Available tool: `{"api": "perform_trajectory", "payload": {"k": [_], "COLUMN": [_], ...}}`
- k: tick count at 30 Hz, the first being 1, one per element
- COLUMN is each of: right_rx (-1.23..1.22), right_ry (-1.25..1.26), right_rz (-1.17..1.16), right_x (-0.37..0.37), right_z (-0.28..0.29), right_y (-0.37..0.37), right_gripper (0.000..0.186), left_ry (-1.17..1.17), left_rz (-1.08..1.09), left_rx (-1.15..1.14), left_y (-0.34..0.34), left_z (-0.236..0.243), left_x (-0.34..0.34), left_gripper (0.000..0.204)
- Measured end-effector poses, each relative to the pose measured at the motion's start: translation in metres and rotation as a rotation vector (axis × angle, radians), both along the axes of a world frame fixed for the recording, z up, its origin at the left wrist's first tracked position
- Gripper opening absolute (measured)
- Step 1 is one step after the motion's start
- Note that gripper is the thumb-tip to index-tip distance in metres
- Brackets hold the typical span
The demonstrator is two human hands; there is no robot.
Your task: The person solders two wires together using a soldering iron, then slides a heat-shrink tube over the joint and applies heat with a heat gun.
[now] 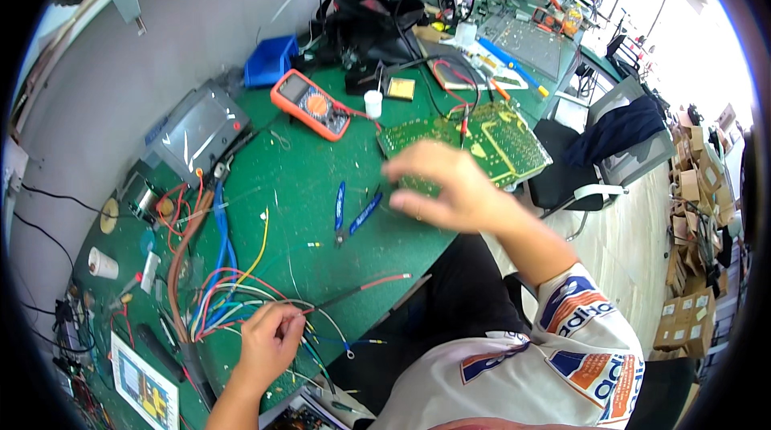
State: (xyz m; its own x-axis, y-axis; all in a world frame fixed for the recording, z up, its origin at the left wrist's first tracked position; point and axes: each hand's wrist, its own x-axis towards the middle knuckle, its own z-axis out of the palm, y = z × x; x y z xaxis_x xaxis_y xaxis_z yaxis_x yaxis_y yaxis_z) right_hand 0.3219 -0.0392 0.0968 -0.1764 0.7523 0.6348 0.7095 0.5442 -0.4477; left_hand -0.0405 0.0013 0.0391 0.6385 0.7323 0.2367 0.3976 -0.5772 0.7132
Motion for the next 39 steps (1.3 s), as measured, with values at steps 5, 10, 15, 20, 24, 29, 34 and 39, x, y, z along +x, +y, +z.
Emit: {"api": "perform_trajectory", "payload": {"k": [5, 10, 15, 20, 24, 29, 34, 39], "right_rx": [0.310, 0.582, 0.542, 0.472, 0.495, 0.463, 0.488, 0.726], "right_ry": [0.133, 0.123, 0.190, 0.321, 0.314, 0.397, 0.610, 0.374], "right_rz": [-0.257, -0.633, -1.041, -1.132, -1.096, -0.872, -0.824, -1.023], "right_x": [0.078, 0.213, 0.361, 0.415, 0.448, 0.469, 0.469, 0.434], "right_z": [0.095, 0.184, 0.233, 0.258, 0.272, 0.279, 0.307, 0.292], "right_y": [0.098, 0.197, 0.239, 0.265, 0.300, 0.331, 0.333, 0.333], "right_gripper": [0.026, 0.033, 0.046, 0.062, 0.069, 0.048, 0.031, 0.031], "left_ry": [-0.047, -0.173, -0.169, -0.142, -0.140, -0.126, -0.133, -0.135], "left_rz": [0.071, 0.126, 0.084, 0.027, -0.021, 0.014, 0.016, 0.040], "left_rx": [-0.040, -0.320, -0.531, -0.770, -0.897, -0.900, -0.923, -0.932], "left_y": [0.010, 0.021, 0.041, 0.064, 0.081, 0.083, 0.090, 0.088], "left_z": [-0.004, -0.020, -0.017, -0.006, -0.007, 0.017, 0.012, 0.017], "left_x": [-0.007, -0.021, -0.029, -0.044, -0.058, -0.045, -0.044, -0.049], "left_gripper": [0.007, 0.008, 0.008, 0.009, 0.007, 0.015, 0.013, 0.012]}}
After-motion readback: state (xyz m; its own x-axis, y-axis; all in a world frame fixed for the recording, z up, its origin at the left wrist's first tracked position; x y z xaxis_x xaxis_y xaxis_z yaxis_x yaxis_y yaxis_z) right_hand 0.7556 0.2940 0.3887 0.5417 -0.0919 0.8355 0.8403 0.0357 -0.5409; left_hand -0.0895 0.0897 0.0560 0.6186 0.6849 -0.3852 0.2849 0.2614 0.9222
